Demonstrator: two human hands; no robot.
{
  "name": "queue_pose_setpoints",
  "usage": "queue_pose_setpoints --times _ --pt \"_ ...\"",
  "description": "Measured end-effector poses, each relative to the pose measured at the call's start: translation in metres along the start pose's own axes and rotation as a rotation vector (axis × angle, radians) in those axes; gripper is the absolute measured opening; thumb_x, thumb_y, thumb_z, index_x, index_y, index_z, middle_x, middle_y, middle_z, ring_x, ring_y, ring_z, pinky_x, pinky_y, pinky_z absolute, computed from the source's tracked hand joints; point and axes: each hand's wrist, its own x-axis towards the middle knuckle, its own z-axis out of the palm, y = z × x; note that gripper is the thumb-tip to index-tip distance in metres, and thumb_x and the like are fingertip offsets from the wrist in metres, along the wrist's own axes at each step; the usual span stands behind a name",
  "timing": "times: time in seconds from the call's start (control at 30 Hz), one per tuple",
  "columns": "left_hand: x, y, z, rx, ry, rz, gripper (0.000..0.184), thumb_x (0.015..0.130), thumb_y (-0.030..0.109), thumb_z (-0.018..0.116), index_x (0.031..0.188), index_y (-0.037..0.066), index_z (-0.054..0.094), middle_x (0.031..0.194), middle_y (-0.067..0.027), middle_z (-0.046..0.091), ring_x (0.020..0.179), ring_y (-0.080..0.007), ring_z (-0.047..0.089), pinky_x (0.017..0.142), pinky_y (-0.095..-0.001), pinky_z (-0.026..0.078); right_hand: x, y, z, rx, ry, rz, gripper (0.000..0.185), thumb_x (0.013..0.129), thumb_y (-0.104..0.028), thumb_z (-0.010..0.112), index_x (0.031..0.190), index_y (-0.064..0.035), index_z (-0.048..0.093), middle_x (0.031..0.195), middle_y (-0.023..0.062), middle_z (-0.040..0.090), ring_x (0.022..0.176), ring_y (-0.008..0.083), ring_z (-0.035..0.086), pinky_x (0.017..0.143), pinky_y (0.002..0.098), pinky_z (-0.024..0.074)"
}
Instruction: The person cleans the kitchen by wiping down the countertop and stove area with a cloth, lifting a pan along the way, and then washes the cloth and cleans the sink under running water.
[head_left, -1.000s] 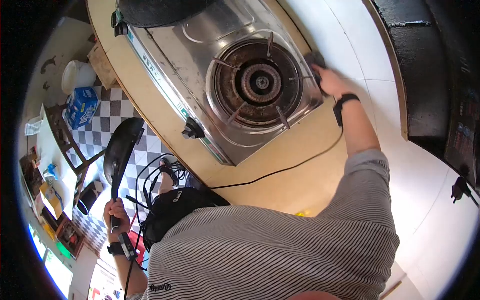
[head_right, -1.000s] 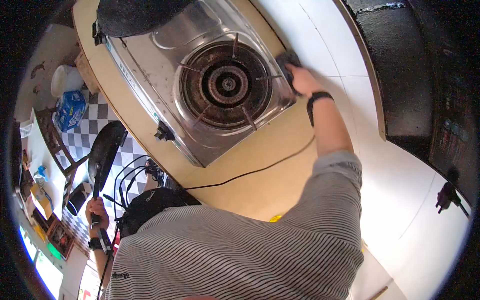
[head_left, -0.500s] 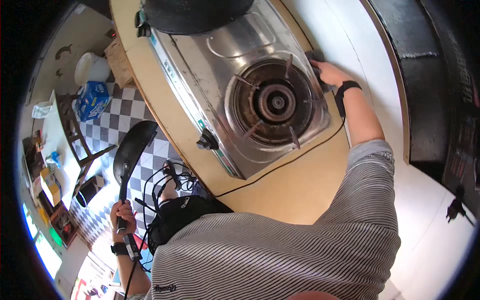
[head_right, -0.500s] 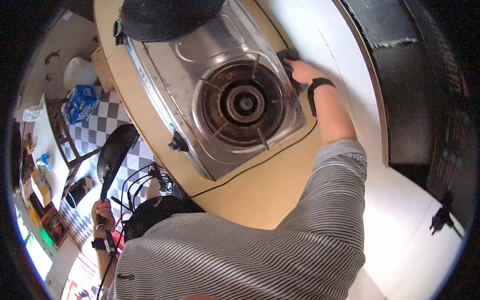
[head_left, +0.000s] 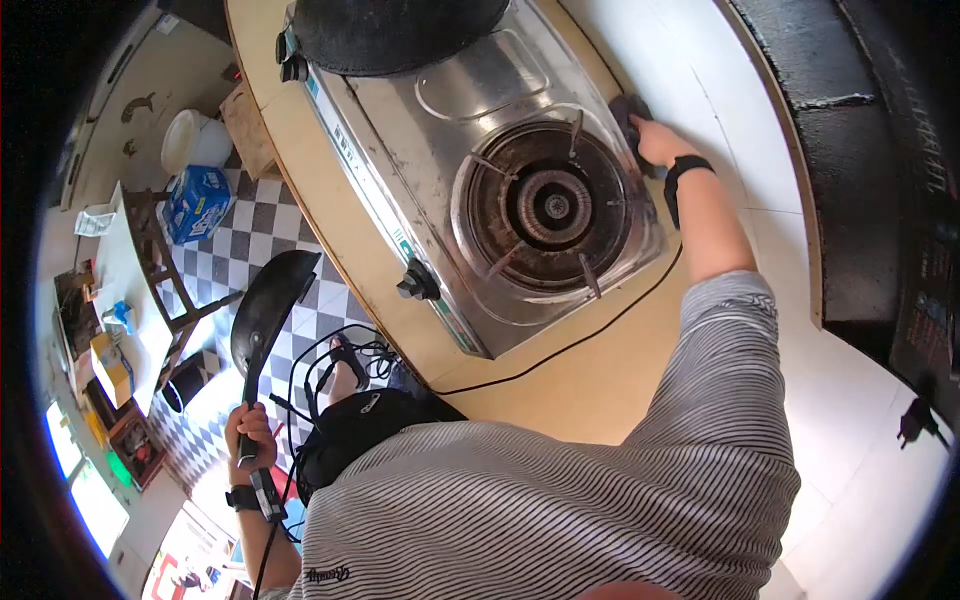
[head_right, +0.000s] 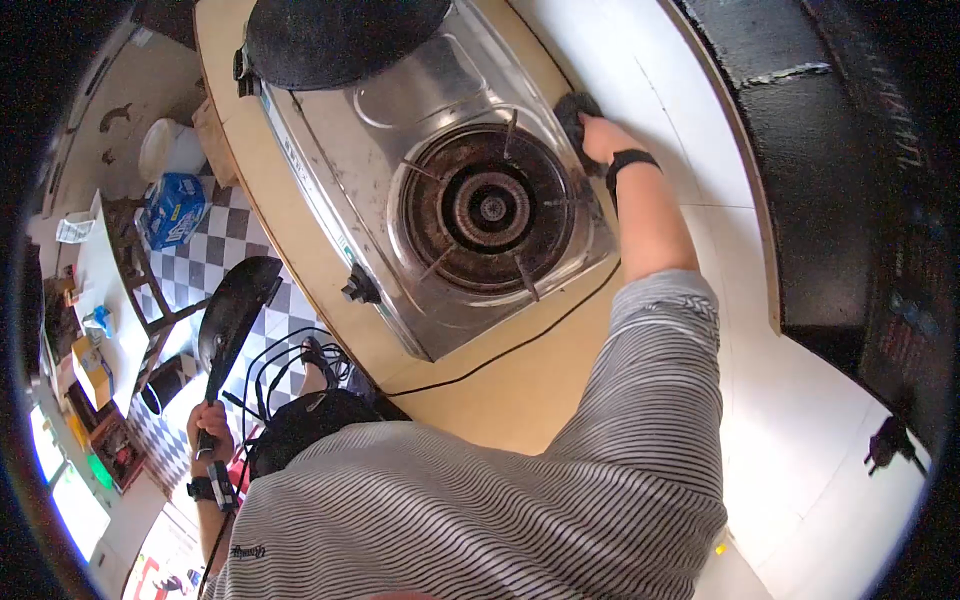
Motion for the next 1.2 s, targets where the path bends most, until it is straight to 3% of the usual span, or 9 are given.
queue_pose_setpoints --times 0.2,0.27,0.33,0.4,0.53,0.67,0.87,1.0,1.2 --pt "0.0 0.015 -0.015 -0.017 -0.068 -0.044 0.017 0.087 0.018 0.051 0.092 0.002 0.049 0.064 0.0083 0.049 0.051 -0.0007 0.051 0.051 -0.0188 0.045 -0.08 0.062 0.076 0.028 -0.087 0.011 0.052 0.076 -0.004 0.04 0.128 -0.0009 0.039 0.114 0.0246 0.053 0.103 0.0376 0.052 0.089 0.0413 0.0419" --pt "0.002 0.023 -0.02 -0.015 -0.091 -0.071 0.017 0.087 0.019 0.051 0.093 0.002 0.049 0.064 0.0086 0.048 0.051 -0.0003 0.05 0.051 -0.0188 0.045 -0.11 0.123 0.154 -0.274 -0.288 -0.097 0.054 0.074 -0.005 0.043 0.129 -0.0008 0.039 0.111 0.0252 0.054 0.101 0.0391 0.053 0.087 0.0421 0.0427" --pt "0.0 0.032 -0.023 0.005 -0.082 -0.085 0.017 0.087 0.019 0.051 0.093 0.003 0.048 0.063 0.0089 0.046 0.051 0.0 0.049 0.05 -0.0187 0.044 -0.2 0.044 0.118 0.065 -0.203 0.315 0.055 0.074 -0.006 0.044 0.129 -0.0006 0.037 0.11 0.0258 0.054 0.099 0.0404 0.054 0.085 0.0429 0.0435" --pt "0.0 0.039 -0.023 -0.001 -0.112 -0.136 0.02 0.088 0.021 0.047 0.092 0.001 0.049 0.063 0.0041 0.051 0.053 -0.0046 0.053 0.054 -0.0217 0.047 -0.243 0.029 0.156 0.205 -0.188 0.473 0.057 0.075 -0.006 0.045 0.132 -0.0019 0.034 0.109 0.0224 0.057 0.102 0.0372 0.053 0.088 0.0444 0.0424" --pt "0.004 0.063 -0.035 0.071 -0.107 -0.189 0.016 0.087 0.02 0.048 0.089 0.004 0.049 0.062 0.0063 0.052 0.052 -0.0031 0.053 0.053 -0.0215 0.047 -0.289 -0.038 0.195 0.262 -0.163 0.587 0.074 0.075 0.0 0.047 0.141 -0.0114 0.016 0.131 0.0183 0.042 0.115 0.0367 0.045 0.094 0.0416 0.0375" --pt "0.011 0.084 -0.046 0.191 -0.124 -0.177 0.015 0.088 0.018 0.05 0.09 0.003 0.048 0.061 0.0079 0.048 0.052 -0.0013 0.051 0.053 -0.0208 0.046 -0.302 -0.097 0.257 0.185 -0.007 0.482 0.076 0.073 -0.004 0.053 0.14 -0.0125 0.02 0.142 0.0111 0.027 0.112 0.043 0.042 0.095 0.044 0.0363" --pt "0.027 0.128 -0.056 0.297 -0.117 -0.12 0.015 0.087 0.015 0.051 0.089 0.001 0.048 0.061 0.0065 0.048 0.05 -0.0021 0.05 0.05 -0.0199 0.046 -0.305 -0.225 0.336 0.078 0.151 0.376 0.076 0.071 -0.01 0.058 0.139 -0.014 0.024 0.14 0.0074 0.032 0.102 0.036 0.047 0.092 0.0413 0.0392" --pt "0.004 0.158 -0.052 0.369 -0.194 -0.082 0.016 0.086 0.015 0.052 0.091 0.001 0.048 0.062 0.0065 0.048 0.05 -0.0024 0.051 0.051 -0.0204 0.046 -0.352 -0.29 0.358 0.07 0.304 0.312 0.072 0.069 -0.014 0.06 0.135 -0.0246 0.032 0.137 0.0014 0.036 0.099 0.0313 0.048 0.085 0.039 0.0457" --pt "-0.041 0.18 -0.041 0.52 -0.329 -0.085 0.017 0.088 0.014 0.049 0.095 -0.001 0.048 0.064 0.0046 0.046 0.051 -0.0024 0.048 0.049 -0.0192 0.042 -0.373 -0.287 0.411 0.281 0.113 0.843 0.059 0.083 -0.012 0.045 0.138 -0.0245 0.027 0.142 0.0008 0.03 0.116 0.0336 0.04 0.091 0.0406 0.0437"
